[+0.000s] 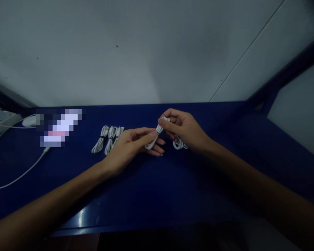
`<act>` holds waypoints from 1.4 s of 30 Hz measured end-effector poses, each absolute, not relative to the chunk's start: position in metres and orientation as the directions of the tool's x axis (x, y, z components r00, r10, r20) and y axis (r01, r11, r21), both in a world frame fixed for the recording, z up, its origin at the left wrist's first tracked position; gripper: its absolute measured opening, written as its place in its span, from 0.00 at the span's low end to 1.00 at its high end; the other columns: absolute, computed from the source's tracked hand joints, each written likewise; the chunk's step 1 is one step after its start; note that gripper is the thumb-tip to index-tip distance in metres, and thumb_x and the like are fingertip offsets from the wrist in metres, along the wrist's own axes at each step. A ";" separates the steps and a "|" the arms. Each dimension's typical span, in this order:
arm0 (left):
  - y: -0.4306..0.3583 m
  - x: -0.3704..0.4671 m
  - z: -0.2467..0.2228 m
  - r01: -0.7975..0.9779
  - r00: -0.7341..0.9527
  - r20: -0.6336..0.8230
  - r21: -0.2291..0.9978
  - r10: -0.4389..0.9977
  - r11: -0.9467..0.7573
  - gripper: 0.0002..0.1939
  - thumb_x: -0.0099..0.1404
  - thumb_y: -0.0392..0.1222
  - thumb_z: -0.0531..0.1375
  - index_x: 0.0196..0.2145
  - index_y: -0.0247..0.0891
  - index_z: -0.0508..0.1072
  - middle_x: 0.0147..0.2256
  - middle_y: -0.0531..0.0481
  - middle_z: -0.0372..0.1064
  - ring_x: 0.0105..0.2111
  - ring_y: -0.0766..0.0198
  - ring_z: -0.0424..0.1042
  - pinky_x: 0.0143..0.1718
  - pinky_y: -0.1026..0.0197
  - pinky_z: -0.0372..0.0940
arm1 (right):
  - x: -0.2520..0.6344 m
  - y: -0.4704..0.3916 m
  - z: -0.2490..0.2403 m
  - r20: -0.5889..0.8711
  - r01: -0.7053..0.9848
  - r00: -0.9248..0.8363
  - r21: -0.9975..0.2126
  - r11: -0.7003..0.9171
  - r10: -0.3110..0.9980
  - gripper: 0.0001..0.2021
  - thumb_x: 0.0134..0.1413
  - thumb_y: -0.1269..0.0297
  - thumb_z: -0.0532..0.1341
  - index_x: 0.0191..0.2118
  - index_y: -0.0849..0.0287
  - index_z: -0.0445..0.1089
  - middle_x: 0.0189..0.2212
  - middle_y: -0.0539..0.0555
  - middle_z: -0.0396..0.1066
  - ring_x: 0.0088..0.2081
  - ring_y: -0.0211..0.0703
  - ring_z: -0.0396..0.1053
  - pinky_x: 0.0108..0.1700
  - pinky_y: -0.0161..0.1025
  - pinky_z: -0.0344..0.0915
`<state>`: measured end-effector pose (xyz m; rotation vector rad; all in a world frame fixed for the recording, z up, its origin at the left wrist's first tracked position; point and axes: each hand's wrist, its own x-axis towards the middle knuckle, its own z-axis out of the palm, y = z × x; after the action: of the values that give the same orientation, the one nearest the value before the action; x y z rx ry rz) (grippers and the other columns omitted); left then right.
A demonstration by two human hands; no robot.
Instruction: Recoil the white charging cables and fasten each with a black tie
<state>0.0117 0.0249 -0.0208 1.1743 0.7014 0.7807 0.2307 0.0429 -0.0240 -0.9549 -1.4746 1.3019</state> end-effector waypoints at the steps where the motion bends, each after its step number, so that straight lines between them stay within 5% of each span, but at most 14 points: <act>1: 0.024 0.012 -0.021 -0.137 0.543 -0.070 0.976 0.837 0.170 0.14 0.74 0.45 0.70 0.51 0.34 0.85 0.44 0.39 0.84 0.40 0.55 0.85 0.46 0.53 0.81 | 0.230 0.043 -0.024 0.151 -0.007 -0.253 -0.988 0.154 0.956 0.21 0.59 0.44 0.76 0.38 0.56 0.73 0.23 0.45 0.70 0.19 0.33 0.57 0.19 0.34 0.53; 10: 0.024 0.012 -0.022 -0.081 0.629 -0.064 0.986 0.775 0.147 0.12 0.76 0.46 0.67 0.51 0.36 0.85 0.46 0.39 0.83 0.43 0.55 0.83 0.42 0.56 0.79 | 0.230 0.040 -0.023 0.241 0.057 -0.246 -0.963 0.262 0.939 0.20 0.65 0.43 0.72 0.36 0.54 0.73 0.27 0.48 0.74 0.22 0.36 0.61 0.23 0.36 0.56; 15: 0.024 0.011 -0.018 -0.108 0.681 -0.096 0.967 0.726 0.230 0.11 0.77 0.44 0.67 0.50 0.36 0.86 0.44 0.41 0.82 0.35 0.64 0.80 0.36 0.62 0.74 | 0.229 0.035 -0.018 0.292 0.086 -0.315 -0.939 0.333 0.903 0.22 0.74 0.44 0.63 0.32 0.55 0.74 0.27 0.49 0.71 0.25 0.37 0.64 0.28 0.38 0.59; 27: 0.024 0.009 -0.019 -0.093 0.702 -0.197 0.927 0.684 0.363 0.16 0.78 0.49 0.65 0.50 0.34 0.86 0.46 0.38 0.83 0.38 0.59 0.84 0.43 0.57 0.78 | 0.227 0.030 -0.019 0.368 0.317 -0.192 -0.854 0.413 0.910 0.21 0.78 0.53 0.60 0.30 0.56 0.71 0.25 0.48 0.68 0.27 0.39 0.61 0.31 0.41 0.56; 42: 0.027 0.009 -0.022 -0.163 0.729 -0.239 0.850 0.642 0.502 0.17 0.81 0.46 0.61 0.48 0.29 0.86 0.42 0.40 0.82 0.38 0.63 0.83 0.44 0.63 0.78 | 0.224 0.026 -0.021 0.456 0.201 -0.243 -0.840 0.504 0.856 0.17 0.79 0.60 0.60 0.33 0.57 0.72 0.27 0.46 0.68 0.27 0.36 0.62 0.30 0.39 0.57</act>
<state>0.0089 0.0274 -0.0220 0.9256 0.5856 0.5211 0.2239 0.0259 -0.0215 -0.8976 -1.7345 0.8090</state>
